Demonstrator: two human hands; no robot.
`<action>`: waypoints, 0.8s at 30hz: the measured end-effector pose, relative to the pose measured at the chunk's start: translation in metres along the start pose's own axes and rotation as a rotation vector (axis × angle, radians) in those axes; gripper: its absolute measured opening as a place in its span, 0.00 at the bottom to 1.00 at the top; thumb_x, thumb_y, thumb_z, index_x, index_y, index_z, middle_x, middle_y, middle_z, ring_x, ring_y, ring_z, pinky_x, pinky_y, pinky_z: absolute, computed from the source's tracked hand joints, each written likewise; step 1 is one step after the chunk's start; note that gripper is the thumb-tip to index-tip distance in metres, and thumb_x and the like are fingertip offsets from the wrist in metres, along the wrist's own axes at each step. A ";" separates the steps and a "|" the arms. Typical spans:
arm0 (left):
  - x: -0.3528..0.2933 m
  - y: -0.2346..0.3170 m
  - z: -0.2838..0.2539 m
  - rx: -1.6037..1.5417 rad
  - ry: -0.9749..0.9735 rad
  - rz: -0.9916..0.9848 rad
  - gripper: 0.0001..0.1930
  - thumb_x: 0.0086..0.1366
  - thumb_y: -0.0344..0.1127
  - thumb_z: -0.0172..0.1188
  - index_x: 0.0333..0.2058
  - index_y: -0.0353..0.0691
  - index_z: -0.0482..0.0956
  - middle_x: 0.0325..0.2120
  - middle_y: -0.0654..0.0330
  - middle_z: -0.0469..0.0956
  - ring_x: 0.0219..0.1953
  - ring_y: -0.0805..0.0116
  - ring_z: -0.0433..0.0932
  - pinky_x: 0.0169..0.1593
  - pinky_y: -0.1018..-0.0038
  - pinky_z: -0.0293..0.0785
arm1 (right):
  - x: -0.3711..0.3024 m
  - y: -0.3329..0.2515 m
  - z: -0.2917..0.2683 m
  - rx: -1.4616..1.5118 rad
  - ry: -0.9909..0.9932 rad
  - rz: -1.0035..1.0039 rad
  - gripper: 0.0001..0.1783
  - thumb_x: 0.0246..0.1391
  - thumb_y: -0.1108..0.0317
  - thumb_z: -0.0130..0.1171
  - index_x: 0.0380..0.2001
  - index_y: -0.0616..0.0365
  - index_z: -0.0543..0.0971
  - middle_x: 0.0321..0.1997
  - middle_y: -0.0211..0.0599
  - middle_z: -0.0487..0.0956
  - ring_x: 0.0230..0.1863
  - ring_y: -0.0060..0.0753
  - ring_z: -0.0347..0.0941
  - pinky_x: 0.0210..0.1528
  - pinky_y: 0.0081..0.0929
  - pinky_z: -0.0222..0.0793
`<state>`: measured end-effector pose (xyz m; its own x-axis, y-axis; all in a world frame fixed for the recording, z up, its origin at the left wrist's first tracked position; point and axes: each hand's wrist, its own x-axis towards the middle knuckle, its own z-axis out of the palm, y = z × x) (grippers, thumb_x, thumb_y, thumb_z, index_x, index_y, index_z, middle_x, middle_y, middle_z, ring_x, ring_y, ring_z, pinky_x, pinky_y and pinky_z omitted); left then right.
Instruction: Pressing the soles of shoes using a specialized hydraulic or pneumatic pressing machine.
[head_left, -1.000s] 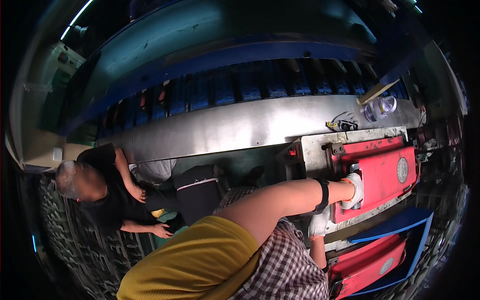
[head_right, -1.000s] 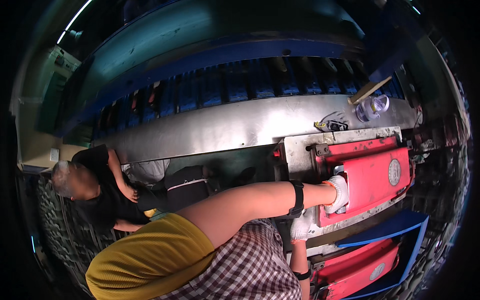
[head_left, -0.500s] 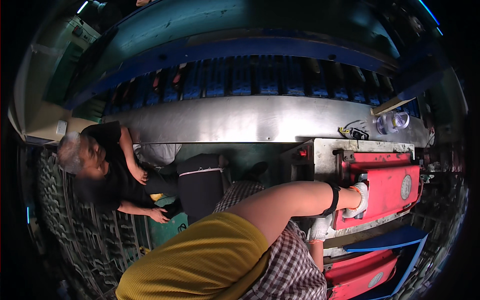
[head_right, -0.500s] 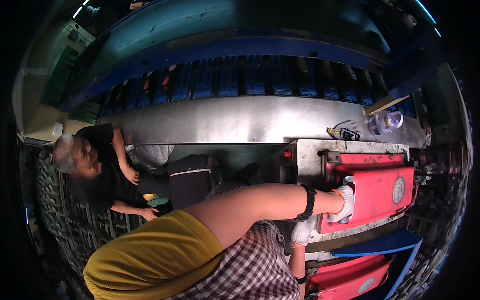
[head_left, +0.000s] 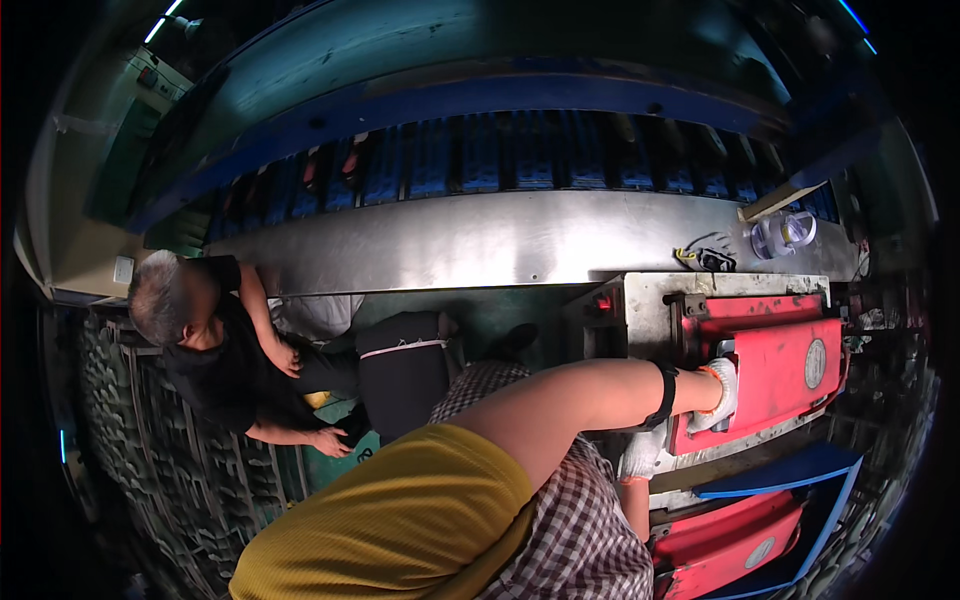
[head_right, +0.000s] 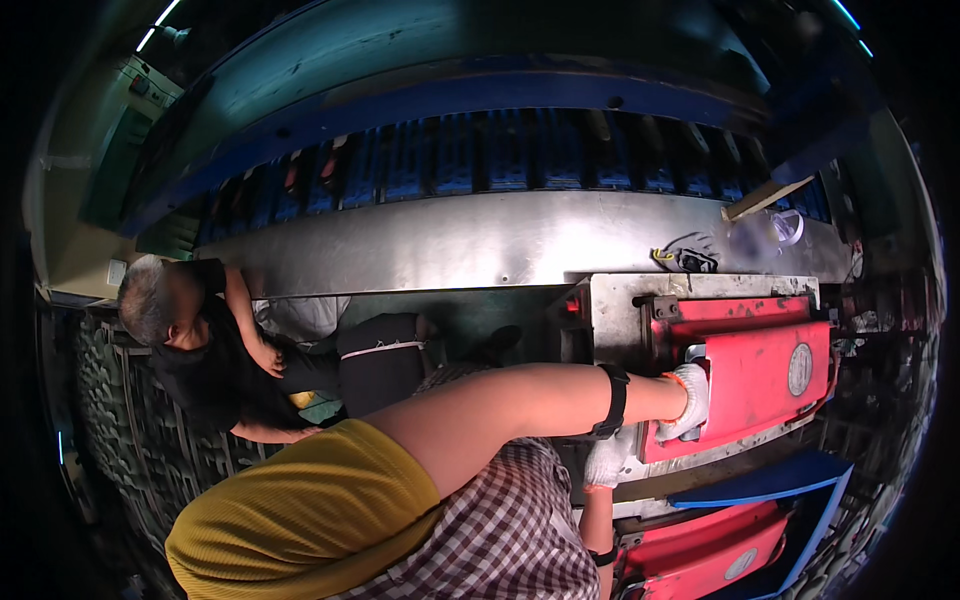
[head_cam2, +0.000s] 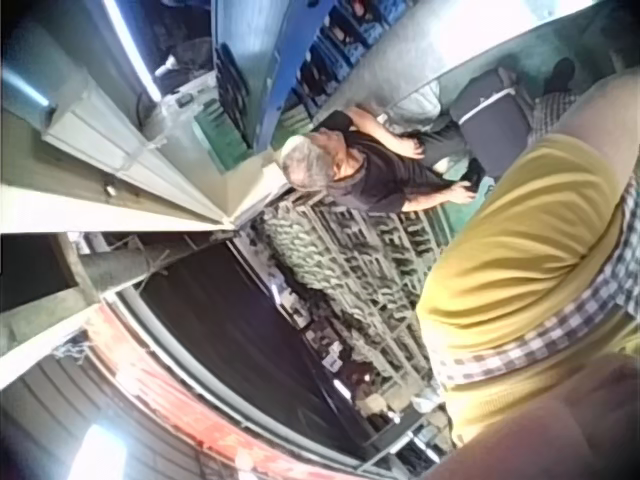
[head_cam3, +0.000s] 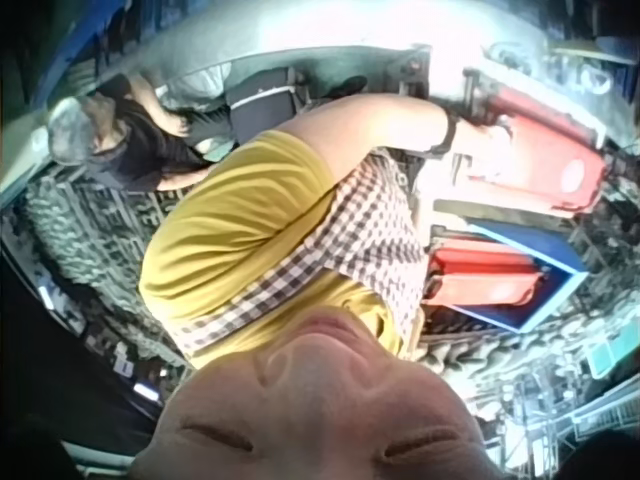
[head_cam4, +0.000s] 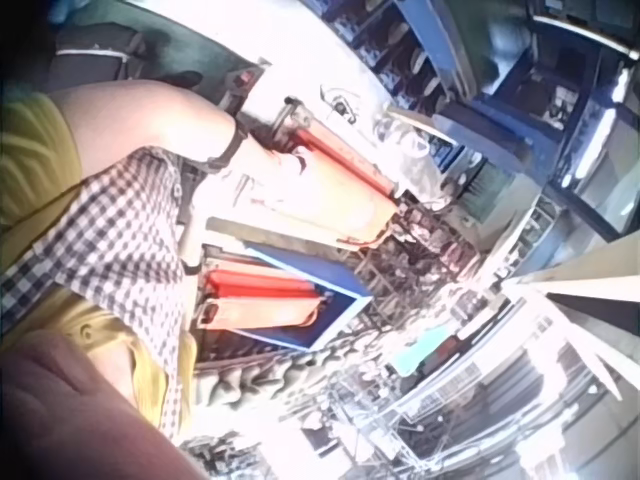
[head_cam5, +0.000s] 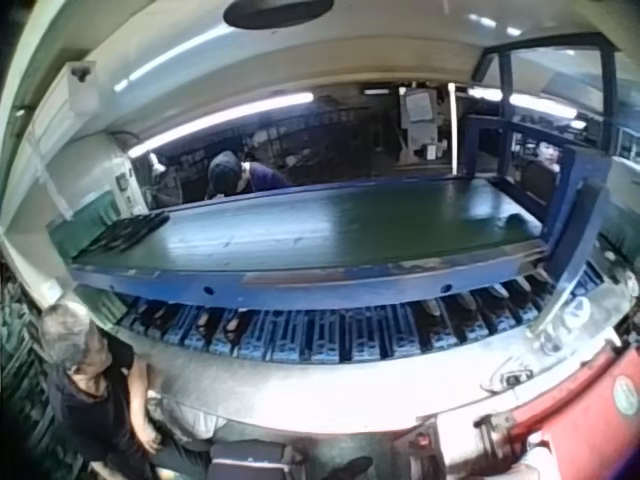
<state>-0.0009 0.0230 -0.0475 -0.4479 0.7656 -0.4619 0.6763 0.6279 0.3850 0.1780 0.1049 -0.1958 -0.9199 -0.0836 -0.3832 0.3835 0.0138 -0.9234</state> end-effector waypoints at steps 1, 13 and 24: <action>-0.006 0.002 -0.003 0.016 0.027 -0.009 0.29 0.42 0.57 0.78 0.44 0.53 0.91 0.43 0.64 0.88 0.44 0.59 0.86 0.46 0.59 0.80 | 0.002 0.005 -0.004 -0.026 -0.008 -0.011 0.30 0.70 0.69 0.57 0.70 0.67 0.64 0.70 0.41 0.71 0.66 0.34 0.70 0.68 0.33 0.68; -0.025 -0.001 -0.013 0.010 0.081 0.015 0.25 0.42 0.55 0.75 0.42 0.59 0.90 0.38 0.64 0.89 0.41 0.58 0.86 0.45 0.62 0.79 | -0.004 -0.033 0.003 0.820 -0.390 0.534 0.25 0.75 0.49 0.42 0.65 0.48 0.72 0.60 0.37 0.79 0.54 0.33 0.78 0.57 0.34 0.76; -0.065 -0.005 -0.017 0.005 0.284 0.028 0.17 0.48 0.52 0.71 0.32 0.48 0.91 0.31 0.55 0.87 0.36 0.55 0.87 0.41 0.60 0.82 | -0.011 -0.057 0.087 0.346 -0.406 0.567 0.22 0.77 0.66 0.45 0.69 0.57 0.71 0.70 0.43 0.73 0.69 0.38 0.71 0.69 0.42 0.70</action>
<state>0.0151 -0.0273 -0.0055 -0.5745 0.7913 -0.2091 0.6929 0.6062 0.3904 0.1738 0.0187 -0.1375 -0.4984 -0.5162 -0.6965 0.8519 -0.1423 -0.5040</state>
